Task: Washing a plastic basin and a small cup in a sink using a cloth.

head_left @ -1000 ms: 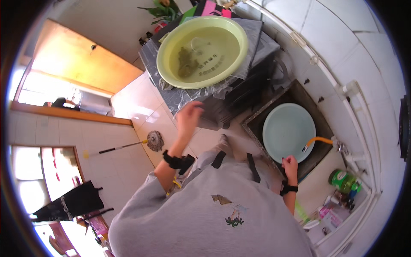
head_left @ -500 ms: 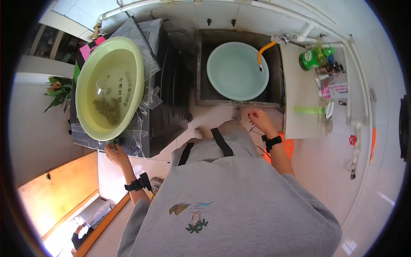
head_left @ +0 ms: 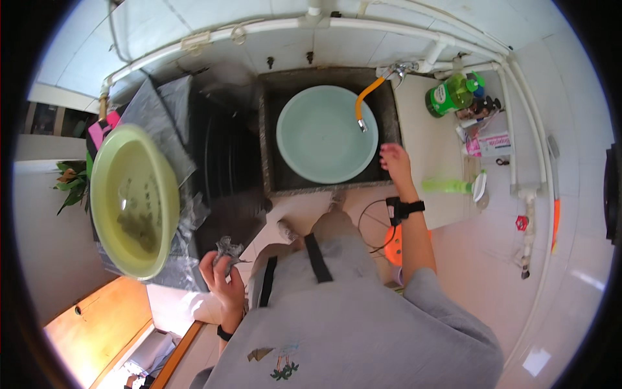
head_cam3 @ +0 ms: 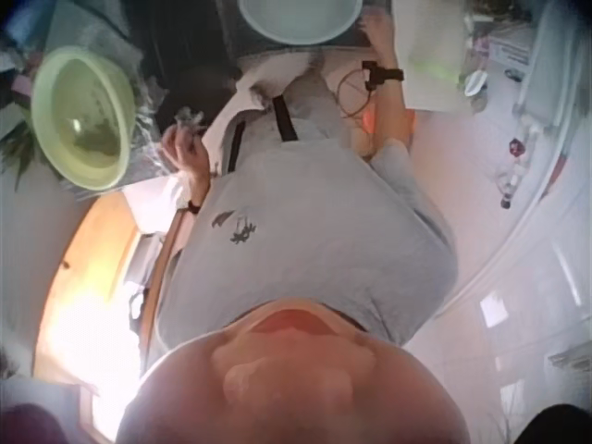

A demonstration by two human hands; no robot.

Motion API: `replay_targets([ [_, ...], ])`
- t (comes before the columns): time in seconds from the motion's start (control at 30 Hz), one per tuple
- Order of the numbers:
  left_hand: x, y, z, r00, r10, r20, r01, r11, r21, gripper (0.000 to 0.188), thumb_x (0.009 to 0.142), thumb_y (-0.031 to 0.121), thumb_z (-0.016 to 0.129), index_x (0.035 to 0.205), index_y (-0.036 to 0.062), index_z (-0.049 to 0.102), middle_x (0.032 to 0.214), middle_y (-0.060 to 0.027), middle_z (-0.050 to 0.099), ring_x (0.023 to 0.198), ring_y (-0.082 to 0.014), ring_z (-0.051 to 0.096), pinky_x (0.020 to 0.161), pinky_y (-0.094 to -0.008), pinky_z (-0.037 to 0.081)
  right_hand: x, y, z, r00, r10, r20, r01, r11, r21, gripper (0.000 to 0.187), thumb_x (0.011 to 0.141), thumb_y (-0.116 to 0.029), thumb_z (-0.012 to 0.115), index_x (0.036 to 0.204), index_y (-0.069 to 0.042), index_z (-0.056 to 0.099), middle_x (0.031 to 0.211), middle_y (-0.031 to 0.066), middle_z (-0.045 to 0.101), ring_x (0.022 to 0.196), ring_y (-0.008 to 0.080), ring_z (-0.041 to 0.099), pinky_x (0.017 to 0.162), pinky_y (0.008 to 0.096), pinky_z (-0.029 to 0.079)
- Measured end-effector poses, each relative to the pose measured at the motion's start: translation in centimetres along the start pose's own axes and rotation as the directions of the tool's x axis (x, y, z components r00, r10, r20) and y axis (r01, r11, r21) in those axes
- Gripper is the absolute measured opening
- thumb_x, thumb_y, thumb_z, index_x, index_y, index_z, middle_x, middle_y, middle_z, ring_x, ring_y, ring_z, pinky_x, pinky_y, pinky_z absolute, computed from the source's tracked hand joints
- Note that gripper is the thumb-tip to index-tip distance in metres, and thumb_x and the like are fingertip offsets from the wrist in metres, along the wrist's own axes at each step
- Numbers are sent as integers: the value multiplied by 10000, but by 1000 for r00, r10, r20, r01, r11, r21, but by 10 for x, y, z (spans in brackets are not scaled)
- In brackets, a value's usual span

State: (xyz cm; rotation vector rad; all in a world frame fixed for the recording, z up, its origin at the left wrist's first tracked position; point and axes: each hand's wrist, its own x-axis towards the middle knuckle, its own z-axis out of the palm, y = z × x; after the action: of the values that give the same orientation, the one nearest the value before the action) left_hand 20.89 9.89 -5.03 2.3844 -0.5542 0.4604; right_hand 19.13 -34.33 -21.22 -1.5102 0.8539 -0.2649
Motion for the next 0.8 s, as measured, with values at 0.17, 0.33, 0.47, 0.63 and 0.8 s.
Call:
replay_targets([
  [0.17,13,39,42,934,-244,260,237,970,60,393,633,-145,442,947,21,609,1071,-161,450,945,-298,511,787,-327,438,137,-40,-9,999,-33,4,32,998,54,428,811,-180,560,1212,-76,454,1149,40,504,1000,144,492,775,306,435],
  [0.33,13,65,84,848,-400,346,374,916,142,392,669,-126,423,989,14,602,1144,-178,459,1043,-328,484,864,-350,408,213,-28,-11,997,59,59,-74,950,302,655,822,-255,572,1341,-25,244,1366,80,298,1246,200,298,923,380,362],
  [0.47,11,66,130,764,-435,476,430,894,127,388,681,-124,439,1001,21,603,1132,-183,461,1061,-338,471,889,-348,393,239,-9,-38,996,92,15,-93,963,254,482,819,-227,562,1234,-32,413,1214,74,475,1114,183,447,854,339,407],
  [0.63,19,40,219,730,-381,567,480,877,-29,418,655,-114,434,1027,9,580,1141,-173,447,1073,-320,458,921,-354,368,238,-3,-69,997,-35,-69,41,996,79,339,806,-195,572,1095,-22,526,1043,62,581,951,151,542,789,307,446],
  [0.8,31,15,289,710,-387,588,561,816,-141,379,705,-80,431,1049,9,563,1153,-155,434,1010,-296,474,859,-326,390,179,-22,-17,957,206,206,-153,957,-245,369,779,-196,614,1068,20,533,963,88,603,680,162,599,640,278,486],
])
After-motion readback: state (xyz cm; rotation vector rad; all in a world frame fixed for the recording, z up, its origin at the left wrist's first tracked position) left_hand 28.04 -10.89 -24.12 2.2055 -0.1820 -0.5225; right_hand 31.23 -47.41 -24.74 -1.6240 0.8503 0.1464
